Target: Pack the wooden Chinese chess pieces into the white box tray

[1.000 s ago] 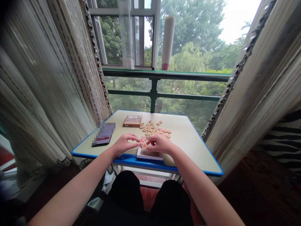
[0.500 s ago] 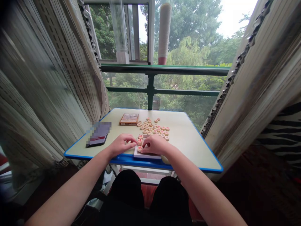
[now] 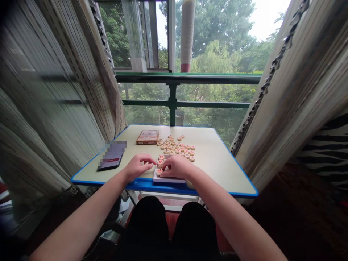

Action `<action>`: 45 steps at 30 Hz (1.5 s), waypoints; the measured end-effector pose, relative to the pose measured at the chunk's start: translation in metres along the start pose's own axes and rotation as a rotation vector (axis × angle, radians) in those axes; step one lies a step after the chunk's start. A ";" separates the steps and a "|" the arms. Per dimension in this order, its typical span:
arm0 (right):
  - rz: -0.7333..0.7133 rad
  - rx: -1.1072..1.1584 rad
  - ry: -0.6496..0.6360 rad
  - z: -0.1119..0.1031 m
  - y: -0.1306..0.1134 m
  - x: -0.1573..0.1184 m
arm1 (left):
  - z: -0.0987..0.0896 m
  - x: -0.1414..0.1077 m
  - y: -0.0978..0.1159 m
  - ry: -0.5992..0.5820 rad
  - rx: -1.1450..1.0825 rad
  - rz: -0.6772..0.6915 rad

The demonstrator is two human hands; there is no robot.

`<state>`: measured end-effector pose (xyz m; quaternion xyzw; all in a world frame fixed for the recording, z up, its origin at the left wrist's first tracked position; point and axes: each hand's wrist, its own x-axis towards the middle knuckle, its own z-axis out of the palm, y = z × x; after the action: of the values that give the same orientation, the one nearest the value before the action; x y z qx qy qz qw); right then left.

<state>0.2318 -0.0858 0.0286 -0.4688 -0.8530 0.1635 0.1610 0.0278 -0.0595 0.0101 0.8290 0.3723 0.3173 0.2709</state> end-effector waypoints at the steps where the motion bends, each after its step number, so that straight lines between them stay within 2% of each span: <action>1: 0.006 -0.009 0.000 0.000 0.000 0.000 | 0.000 0.000 0.000 0.001 0.001 0.001; 23: 0.027 -0.059 0.012 0.000 -0.005 -0.001 | 0.002 0.003 -0.001 0.071 -0.036 -0.003; 29: 0.038 -0.047 -0.016 -0.003 -0.008 -0.001 | 0.002 0.003 -0.001 0.067 -0.055 -0.007; 38: 0.025 -0.007 0.012 -0.002 -0.005 -0.002 | 0.003 0.003 0.000 0.080 -0.054 0.008; 41: 0.010 0.027 0.065 -0.006 0.005 0.000 | 0.004 0.004 -0.002 0.088 -0.070 0.018; 45: 0.077 0.056 0.272 -0.016 0.029 0.001 | 0.005 0.005 -0.003 0.101 -0.095 0.030</action>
<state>0.2600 -0.0681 0.0308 -0.5142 -0.7999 0.1284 0.2817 0.0331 -0.0549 0.0062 0.8037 0.3575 0.3799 0.2862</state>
